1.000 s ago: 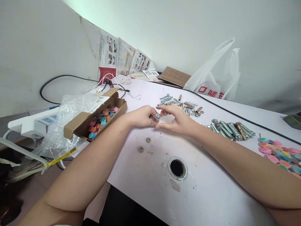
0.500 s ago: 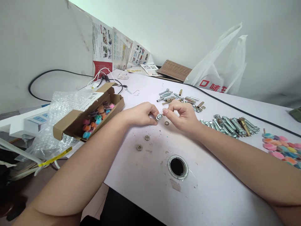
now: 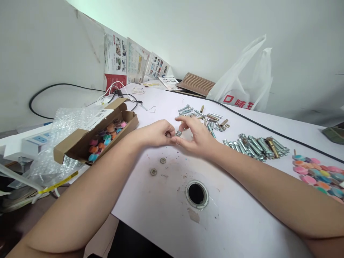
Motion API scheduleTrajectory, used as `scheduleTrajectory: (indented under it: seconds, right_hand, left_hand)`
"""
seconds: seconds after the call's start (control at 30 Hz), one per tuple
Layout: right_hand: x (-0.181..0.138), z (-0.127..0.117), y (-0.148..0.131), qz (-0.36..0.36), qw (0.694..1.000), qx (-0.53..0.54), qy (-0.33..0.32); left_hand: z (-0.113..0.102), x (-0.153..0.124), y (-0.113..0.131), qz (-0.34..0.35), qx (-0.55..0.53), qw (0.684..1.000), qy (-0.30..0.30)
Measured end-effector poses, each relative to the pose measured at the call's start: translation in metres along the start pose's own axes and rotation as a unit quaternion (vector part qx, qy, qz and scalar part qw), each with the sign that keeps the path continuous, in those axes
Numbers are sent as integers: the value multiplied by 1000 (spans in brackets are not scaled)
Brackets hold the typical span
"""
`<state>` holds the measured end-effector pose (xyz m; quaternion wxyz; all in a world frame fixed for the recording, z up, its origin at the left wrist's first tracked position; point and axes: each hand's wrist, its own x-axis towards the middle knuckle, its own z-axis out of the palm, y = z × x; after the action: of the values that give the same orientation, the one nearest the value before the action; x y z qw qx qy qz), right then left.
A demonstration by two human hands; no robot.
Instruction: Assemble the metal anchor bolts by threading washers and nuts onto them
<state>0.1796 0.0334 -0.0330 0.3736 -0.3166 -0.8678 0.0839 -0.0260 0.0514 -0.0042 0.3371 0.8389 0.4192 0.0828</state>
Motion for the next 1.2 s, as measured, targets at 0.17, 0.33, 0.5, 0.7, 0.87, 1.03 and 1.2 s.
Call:
scheduleTrajectory:
  seconds: [0.17, 0.33, 0.5, 0.7, 0.87, 1.03, 1.2]
  right_hand:
    - [-1, -7, 4, -65, 995, -77, -24]
    - [-4, -16, 9, -43, 994, -98, -2]
    - [-5, -15, 6, -107, 989, -95, -47]
    - [-6, -18, 5, -71, 984, -162, -33]
    - [-7, -16, 7, -104, 988, -114, -23]
    - [-6, -5, 15, -28, 996, -75, 45]
    - [-4, -3, 18, 55, 997, -55, 26]
  left_hand:
    - [2, 1, 1, -5, -24, 1000, -2]
    - [2, 1, 0, -19, -22, 1000, -9]
    - [2, 2, -1, -8, 1, 1000, 8]
    - [3, 0, 4, 2, 17, 1000, 2]
    - [1, -3, 8, 17, 61, 998, 27]
    - [-6, -7, 9, -6, 39, 997, 67]
    - [-12, -8, 7, -61, -46, 991, 108]
